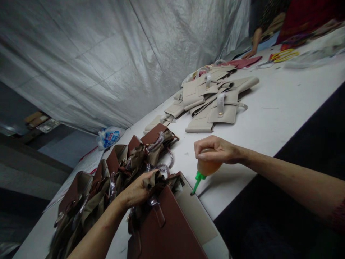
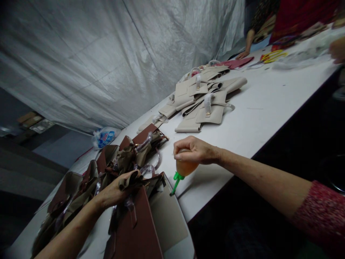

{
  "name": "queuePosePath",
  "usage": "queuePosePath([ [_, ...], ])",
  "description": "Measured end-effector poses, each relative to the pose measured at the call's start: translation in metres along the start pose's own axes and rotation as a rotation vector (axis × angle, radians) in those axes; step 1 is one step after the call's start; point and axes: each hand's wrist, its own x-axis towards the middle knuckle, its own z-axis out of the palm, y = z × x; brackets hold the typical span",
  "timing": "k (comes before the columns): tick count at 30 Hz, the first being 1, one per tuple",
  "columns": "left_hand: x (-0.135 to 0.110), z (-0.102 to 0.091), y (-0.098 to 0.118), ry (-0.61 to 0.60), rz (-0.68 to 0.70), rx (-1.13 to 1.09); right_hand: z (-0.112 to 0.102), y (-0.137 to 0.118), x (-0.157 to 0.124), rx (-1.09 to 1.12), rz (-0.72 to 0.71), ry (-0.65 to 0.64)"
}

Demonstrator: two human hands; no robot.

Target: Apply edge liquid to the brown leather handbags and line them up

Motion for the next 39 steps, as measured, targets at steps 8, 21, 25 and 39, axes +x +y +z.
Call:
queuePosePath([
  [8,0.000,0.001,0.004,-0.046,0.027,-0.023,0.004,-0.005,-0.011,0.010,-0.020,-0.001],
  [21,0.000,0.002,0.004,-0.048,0.056,0.044,0.012,-0.020,-0.044,-0.021,-0.014,0.053],
  [25,0.000,0.002,0.002,-0.055,0.067,0.065,0.013,-0.026,-0.049,0.017,-0.005,-0.031],
  [39,-0.003,0.008,0.011,-0.052,0.095,0.111,0.020,-0.044,-0.077,0.030,0.061,-0.046],
])
